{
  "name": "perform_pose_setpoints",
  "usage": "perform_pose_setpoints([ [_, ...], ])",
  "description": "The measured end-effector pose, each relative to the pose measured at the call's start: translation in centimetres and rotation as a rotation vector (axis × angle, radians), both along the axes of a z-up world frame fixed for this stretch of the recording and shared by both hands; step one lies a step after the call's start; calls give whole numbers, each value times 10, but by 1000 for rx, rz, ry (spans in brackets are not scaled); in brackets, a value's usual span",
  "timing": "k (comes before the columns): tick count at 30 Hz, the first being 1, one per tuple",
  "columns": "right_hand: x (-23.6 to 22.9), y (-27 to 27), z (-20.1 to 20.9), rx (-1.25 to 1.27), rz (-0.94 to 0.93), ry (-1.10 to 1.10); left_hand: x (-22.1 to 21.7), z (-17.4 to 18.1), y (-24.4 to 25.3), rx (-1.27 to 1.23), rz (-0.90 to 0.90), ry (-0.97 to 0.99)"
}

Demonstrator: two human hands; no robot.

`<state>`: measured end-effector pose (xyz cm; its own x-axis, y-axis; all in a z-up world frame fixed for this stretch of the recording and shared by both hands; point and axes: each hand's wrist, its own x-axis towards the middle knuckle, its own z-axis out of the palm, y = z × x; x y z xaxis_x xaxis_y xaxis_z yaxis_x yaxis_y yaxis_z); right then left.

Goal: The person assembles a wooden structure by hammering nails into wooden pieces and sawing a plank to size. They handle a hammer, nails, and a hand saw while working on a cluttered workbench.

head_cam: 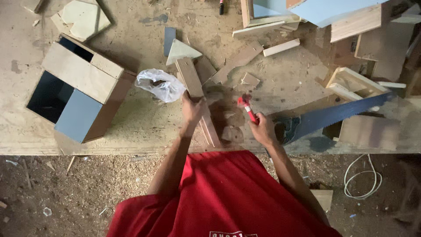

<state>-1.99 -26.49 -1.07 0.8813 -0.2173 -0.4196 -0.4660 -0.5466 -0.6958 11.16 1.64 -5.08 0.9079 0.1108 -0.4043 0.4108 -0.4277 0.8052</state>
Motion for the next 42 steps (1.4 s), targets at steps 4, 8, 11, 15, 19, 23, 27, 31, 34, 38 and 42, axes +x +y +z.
perform_pose_setpoints([
  [4, 14, 18, 12, 89, 94, 109, -29, 29, -4, 280, -139, -376],
  [8, 43, 43, 27, 172, 271, 82, -47, 46, -4, 524, -334, -325],
  [11, 46, 66, 36, 57, 314, -66, -57, 52, 5, 402, -325, -208],
  [15, 47, 91, 40, -79, 348, -532, -58, 56, 15, 323, -332, -127],
  [19, 38, 97, 29, -156, 378, -235, -68, 50, 13, 358, -321, -168],
  [23, 45, 94, 14, -175, 293, -613, -68, 42, 13, 361, -303, -167],
  [27, 39, 88, 13, -64, 479, -583, -76, 31, 13, 349, -311, -160],
  [31, 48, 100, 21, -199, 620, -295, -68, 21, 19, 345, -325, -209],
  [34, 34, 110, 29, -134, 524, -537, -77, 16, 25, 368, -367, -281],
  [38, 37, 103, 35, -151, 425, -573, -73, 21, 17, 373, -319, -247],
  [42, 35, 101, 42, -90, 371, -453, -76, 38, 16, 383, -310, -202],
])
